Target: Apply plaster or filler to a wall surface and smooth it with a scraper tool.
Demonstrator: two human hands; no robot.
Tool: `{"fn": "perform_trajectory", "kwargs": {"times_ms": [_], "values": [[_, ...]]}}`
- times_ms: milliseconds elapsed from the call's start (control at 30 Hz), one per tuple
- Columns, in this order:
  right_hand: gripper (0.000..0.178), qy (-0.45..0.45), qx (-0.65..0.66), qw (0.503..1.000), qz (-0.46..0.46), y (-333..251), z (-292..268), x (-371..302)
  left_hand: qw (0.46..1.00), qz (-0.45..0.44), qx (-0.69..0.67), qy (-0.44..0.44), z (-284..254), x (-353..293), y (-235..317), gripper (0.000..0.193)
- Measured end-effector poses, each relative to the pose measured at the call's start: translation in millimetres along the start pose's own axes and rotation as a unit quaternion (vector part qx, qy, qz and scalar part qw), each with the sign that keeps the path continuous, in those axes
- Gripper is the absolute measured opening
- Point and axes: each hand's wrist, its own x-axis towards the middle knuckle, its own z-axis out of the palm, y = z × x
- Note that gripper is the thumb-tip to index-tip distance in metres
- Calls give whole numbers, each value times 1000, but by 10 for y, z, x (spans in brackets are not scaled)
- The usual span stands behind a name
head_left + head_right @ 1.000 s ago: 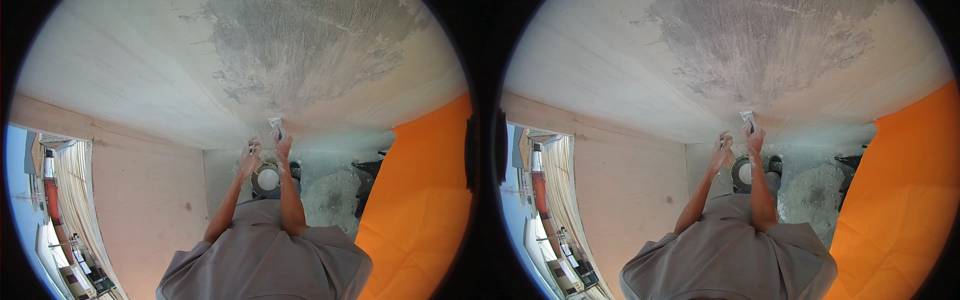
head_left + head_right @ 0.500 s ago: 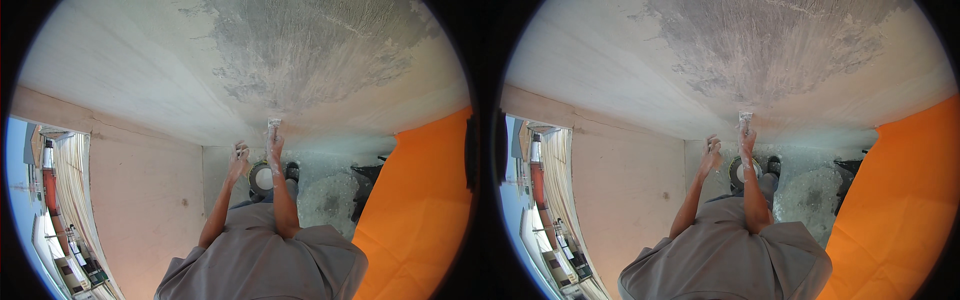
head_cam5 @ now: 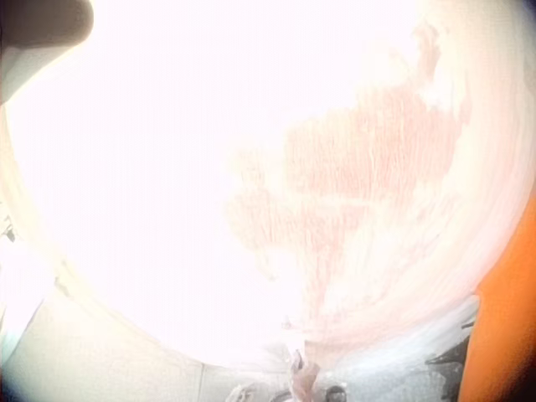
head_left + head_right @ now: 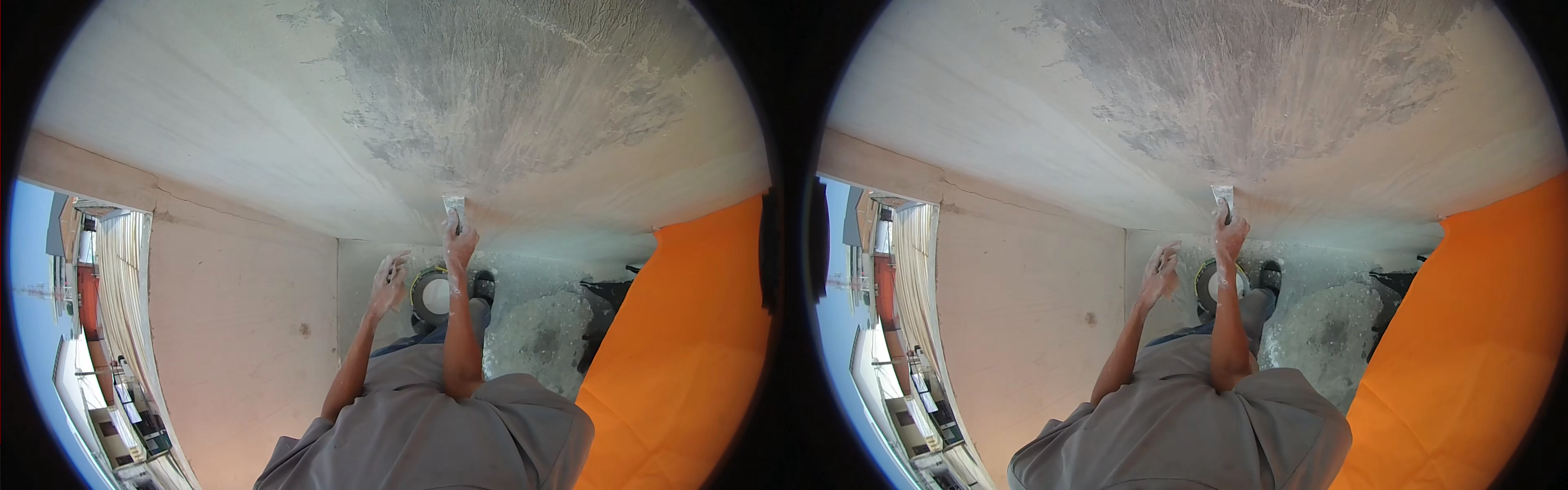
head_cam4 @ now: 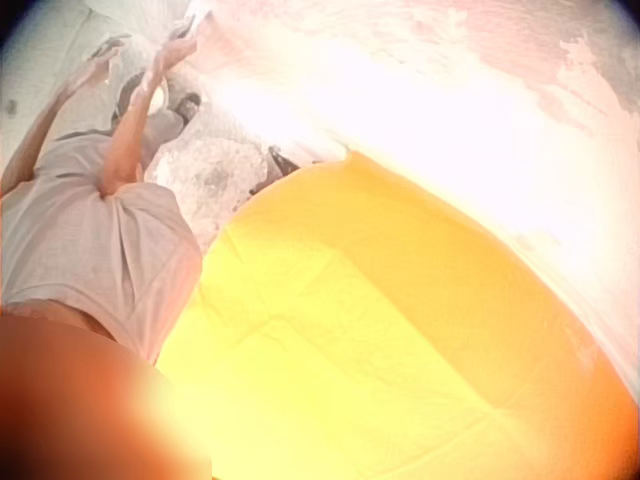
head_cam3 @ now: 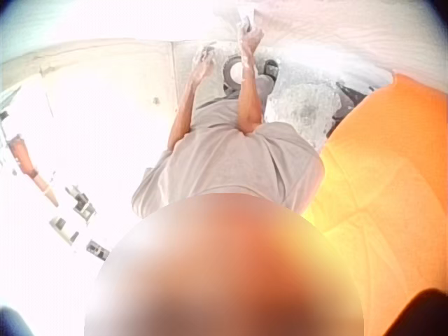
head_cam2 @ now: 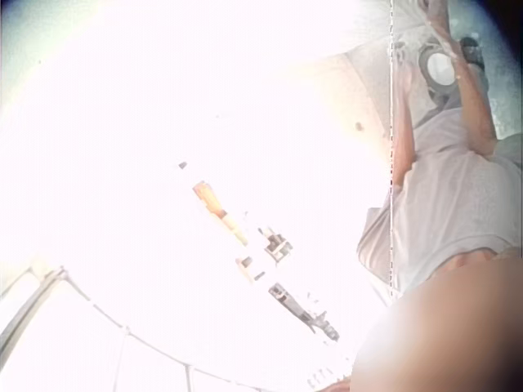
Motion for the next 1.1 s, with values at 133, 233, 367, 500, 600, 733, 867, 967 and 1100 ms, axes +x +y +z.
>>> {"fn": "perform_trajectory", "kwargs": {"times_ms": [133,233,367,500,600,733,867,967,1100], "values": [[39,7,-33,999,0,-49,-49,6,995,49,73,-49,153,69,147,37],[40,-37,33,998,34,-13,-105,46,997,32,37,-63,252,53,274,37],[43,-39,46,997,45,22,-13,13,998,3,26,-60,238,25,195,37],[45,-54,116,985,116,162,94,-19,997,29,33,-60,211,79,163,37],[45,-91,171,964,184,-19,127,-86,999,12,25,-34,56,81,49,37],[41,-51,199,963,175,80,219,-27,998,-18,-24,-46,67,197,84,39],[36,-2,57,998,1,-28,4,37,999,-12,-11,-41,68,202,86,38],[32,-26,26,999,18,-60,-89,63,998,32,24,-50,131,246,155,38],[29,-19,-83,995,-61,13,-228,226,998,19,24,-62,155,280,223,37]]}}
